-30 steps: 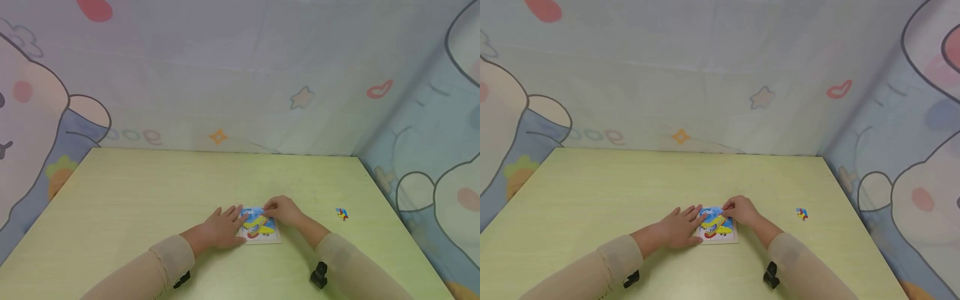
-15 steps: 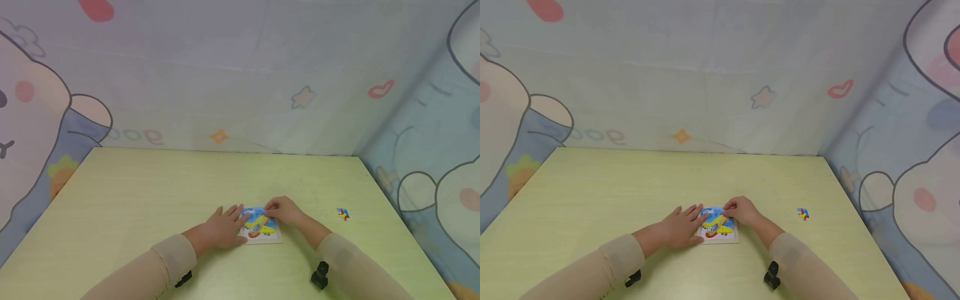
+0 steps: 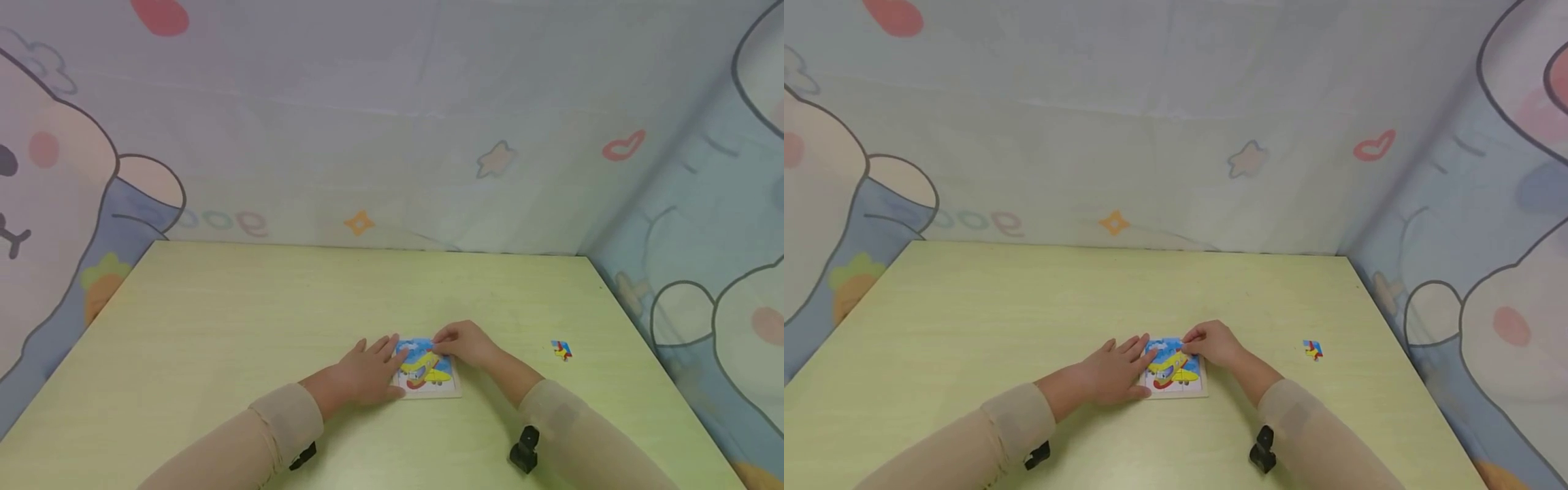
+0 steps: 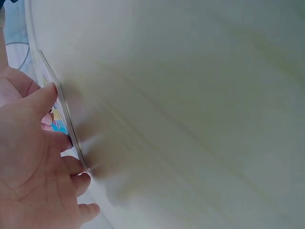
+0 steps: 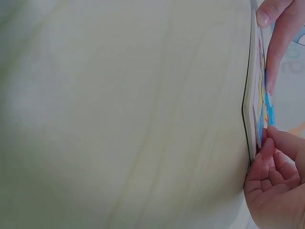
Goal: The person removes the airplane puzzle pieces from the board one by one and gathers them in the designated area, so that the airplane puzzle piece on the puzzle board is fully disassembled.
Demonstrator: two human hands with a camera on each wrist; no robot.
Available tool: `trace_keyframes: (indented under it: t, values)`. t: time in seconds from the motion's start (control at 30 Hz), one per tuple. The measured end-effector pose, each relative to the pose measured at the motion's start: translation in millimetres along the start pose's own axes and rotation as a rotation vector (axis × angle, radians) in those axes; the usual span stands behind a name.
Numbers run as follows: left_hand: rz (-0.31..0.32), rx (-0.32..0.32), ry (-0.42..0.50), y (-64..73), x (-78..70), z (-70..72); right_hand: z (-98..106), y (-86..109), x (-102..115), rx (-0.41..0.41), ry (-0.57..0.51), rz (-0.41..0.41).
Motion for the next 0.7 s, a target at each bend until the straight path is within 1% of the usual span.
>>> trace_keyframes:
  t: [0.23,0.43,0.5,0.7]
  values:
    - [0.007,0.002,0.002,-0.7,0.5,-2.0,0.1,-1.0,0.0,0.035,-0.075,-0.009]
    - [0.012,0.004,0.0,-2.5,1.3,-3.5,1.3,-4.3,-4.1,0.042,-0.081,-0.061]
    - [0.014,0.002,0.004,-2.7,1.0,-3.4,1.4,-4.7,-4.8,0.037,-0.078,-0.062]
    - [0.016,0.007,0.01,-1.1,1.4,-3.0,0.6,-2.1,-1.4,0.027,-0.034,0.022]
Point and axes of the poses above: each hand's wrist, its own y-axis away from the middle knuckle, its own z-axis out of the back of the hand, x = y × z, the point moved 7 cm from there along -y, towards the middle knuckle, and after that the axes turned 9 degrees about z, right-handed, at the moved point
